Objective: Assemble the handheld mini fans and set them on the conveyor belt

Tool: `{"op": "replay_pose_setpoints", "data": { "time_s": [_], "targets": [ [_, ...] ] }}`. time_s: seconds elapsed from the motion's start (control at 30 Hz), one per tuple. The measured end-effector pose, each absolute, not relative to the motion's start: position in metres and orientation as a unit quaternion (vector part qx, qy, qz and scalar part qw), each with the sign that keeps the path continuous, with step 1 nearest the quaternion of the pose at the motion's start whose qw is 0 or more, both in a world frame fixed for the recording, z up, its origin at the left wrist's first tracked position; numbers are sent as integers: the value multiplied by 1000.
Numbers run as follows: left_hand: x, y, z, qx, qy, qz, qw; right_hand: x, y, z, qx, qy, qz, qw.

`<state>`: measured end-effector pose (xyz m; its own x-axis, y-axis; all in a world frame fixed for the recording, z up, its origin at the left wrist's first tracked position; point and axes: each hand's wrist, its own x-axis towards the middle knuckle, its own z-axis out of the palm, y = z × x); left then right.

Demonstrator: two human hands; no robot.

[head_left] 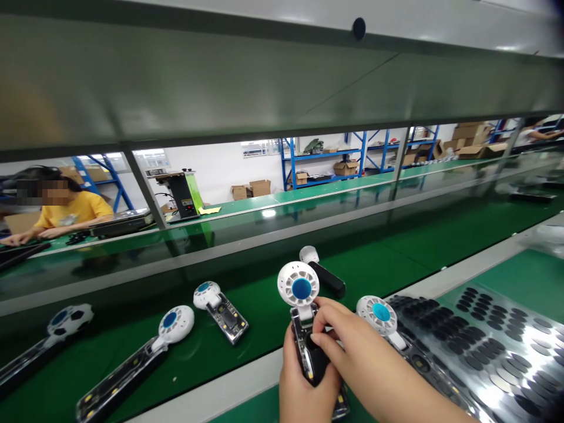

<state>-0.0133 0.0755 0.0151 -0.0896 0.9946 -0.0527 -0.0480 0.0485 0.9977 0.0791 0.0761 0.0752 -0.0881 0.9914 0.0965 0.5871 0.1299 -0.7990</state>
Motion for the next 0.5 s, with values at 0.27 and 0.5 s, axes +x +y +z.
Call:
{"op": "replay_pose_setpoints", "data": {
  "time_s": [0.27,0.5],
  "targets": [
    [-14,74,22,452,545,523,474,80,79,64,-520,-603,448,406],
    [-44,98,39,602,579,403,374,86,106,53,-561,-607,396,399]
  ]
}}
